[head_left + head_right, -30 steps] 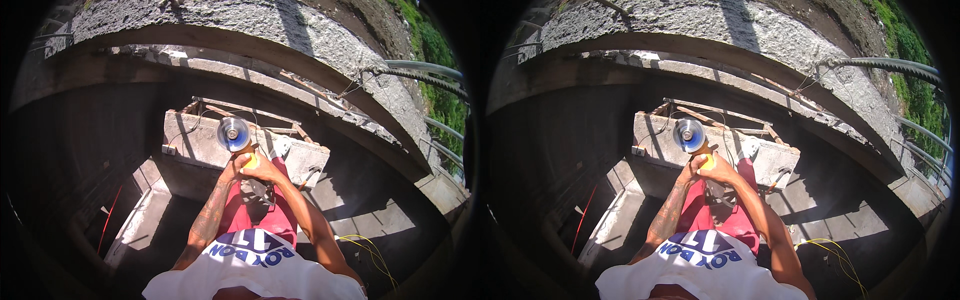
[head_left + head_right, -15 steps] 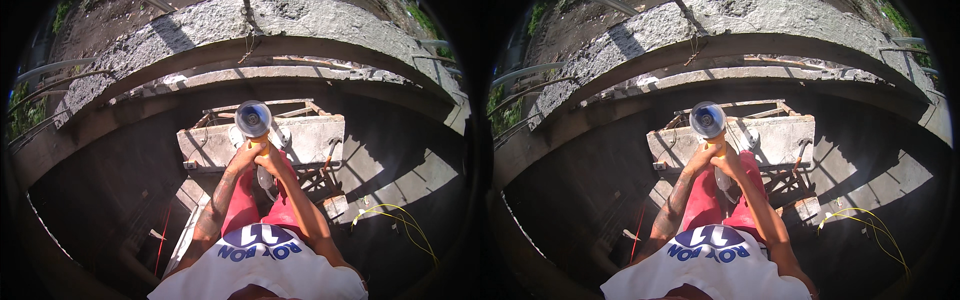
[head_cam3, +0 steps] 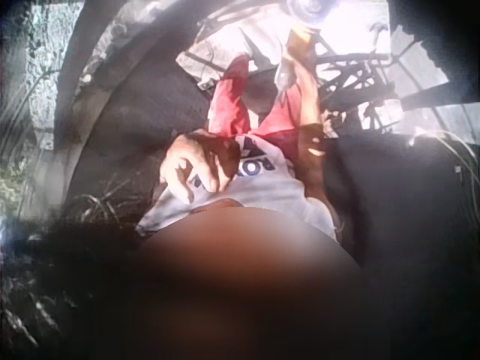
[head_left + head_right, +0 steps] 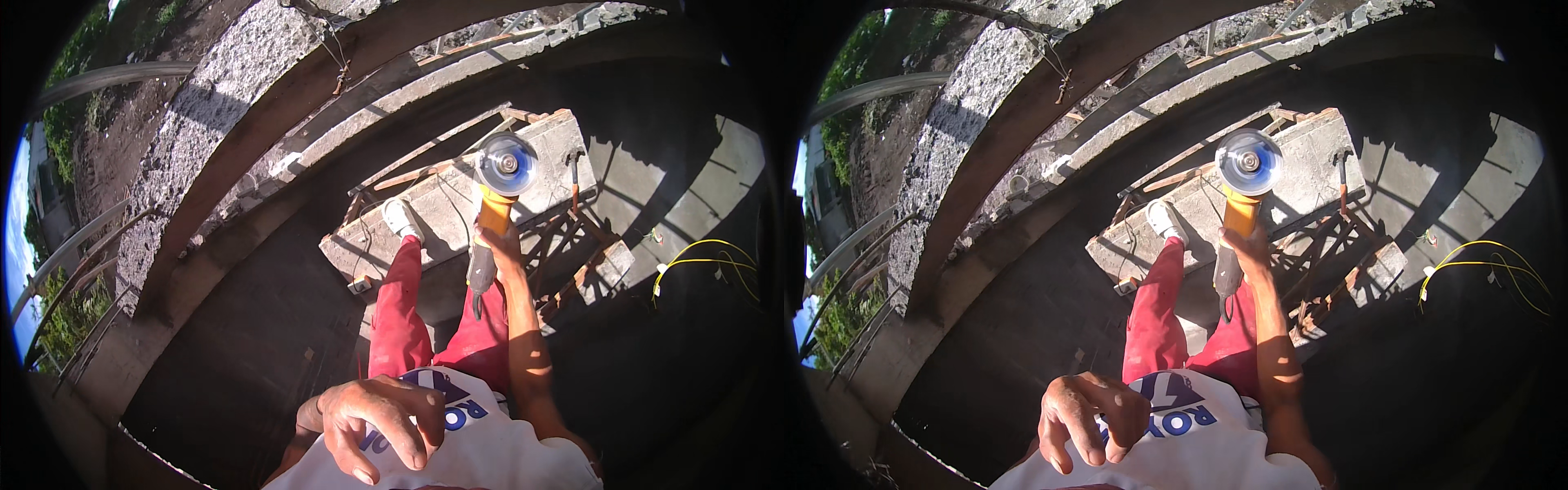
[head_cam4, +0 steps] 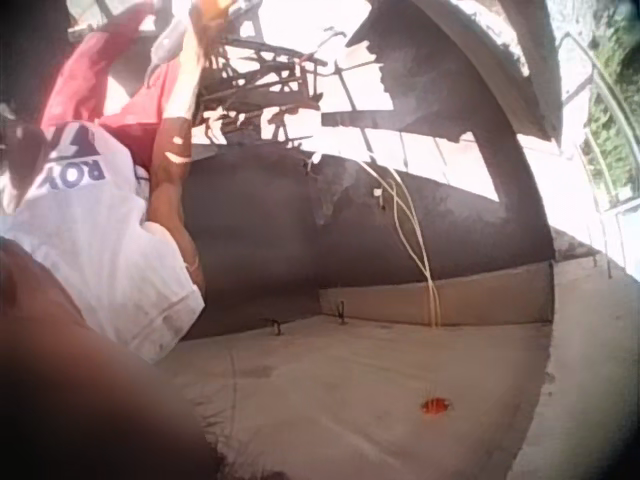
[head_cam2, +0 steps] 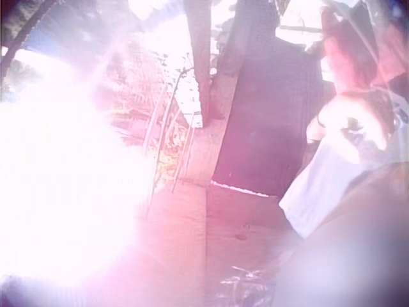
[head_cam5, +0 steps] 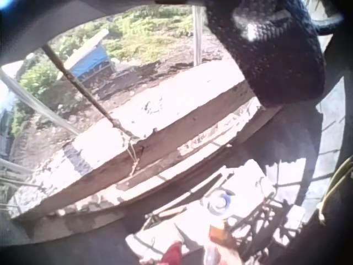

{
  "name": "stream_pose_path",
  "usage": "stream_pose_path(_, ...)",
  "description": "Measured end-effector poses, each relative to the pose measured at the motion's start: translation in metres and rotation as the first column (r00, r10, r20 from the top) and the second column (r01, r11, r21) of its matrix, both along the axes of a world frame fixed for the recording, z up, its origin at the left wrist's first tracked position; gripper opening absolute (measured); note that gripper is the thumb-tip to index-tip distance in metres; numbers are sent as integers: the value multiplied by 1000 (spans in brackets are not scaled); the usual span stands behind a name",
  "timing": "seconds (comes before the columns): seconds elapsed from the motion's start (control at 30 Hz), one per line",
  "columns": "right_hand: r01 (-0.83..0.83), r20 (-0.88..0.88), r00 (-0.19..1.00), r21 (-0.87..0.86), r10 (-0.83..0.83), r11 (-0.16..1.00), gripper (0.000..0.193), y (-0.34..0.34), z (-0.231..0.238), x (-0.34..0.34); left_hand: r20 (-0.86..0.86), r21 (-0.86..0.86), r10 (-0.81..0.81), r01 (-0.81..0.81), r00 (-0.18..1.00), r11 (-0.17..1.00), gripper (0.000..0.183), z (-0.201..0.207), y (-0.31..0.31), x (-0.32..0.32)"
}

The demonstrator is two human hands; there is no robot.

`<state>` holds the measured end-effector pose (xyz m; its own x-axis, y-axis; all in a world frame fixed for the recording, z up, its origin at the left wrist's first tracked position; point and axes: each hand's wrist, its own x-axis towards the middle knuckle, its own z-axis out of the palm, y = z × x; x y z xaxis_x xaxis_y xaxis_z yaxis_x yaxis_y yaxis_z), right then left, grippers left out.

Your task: The person uses an angle grinder to cut and smooth a concrete beam at a construction site. They hold the tool with both hands and move it along the beam's edge, generating dust as they work.

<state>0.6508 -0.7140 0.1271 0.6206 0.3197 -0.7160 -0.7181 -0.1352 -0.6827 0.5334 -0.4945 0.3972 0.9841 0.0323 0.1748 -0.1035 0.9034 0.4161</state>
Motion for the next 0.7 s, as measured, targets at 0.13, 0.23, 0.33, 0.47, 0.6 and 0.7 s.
stream_pose_path(0.13, 5, -209, 978, -59, -17, 998, 40, -10, -1, -37, 169, -94, -285, 303, 943, 948, 36, -1, 8, 19)
stream_pose_path(0.23, 43, -178, 983, -58, -53, 997, 48, -9, -1, -60, 28, -146, -268, 269, 963, 952, 29, 10, -4, 32)
stream_pose_path(0.33, 170, -156, 974, 8, -167, 985, 48, -10, 6, -70, -10, -198, -285, 278, 958, 940, 28, 13, -22, 49)
stream_pose_path(0.47, 241, -211, 954, 126, -211, 962, 53, -13, 18, -56, -27, -145, -363, 356, 931, 923, 28, 19, -46, 67)
stream_pose_path(0.6, 367, -196, 920, 122, -341, 922, 51, -15, 33, -37, -78, 27, -337, 340, 938, 940, 35, -11, -57, 77)
stream_pose_path(0.7, 369, -53, 929, 113, -365, 923, 40, -19, 32, -18, -704, 578, 36, 542, 709, 609, 49, -74, -66, 82)
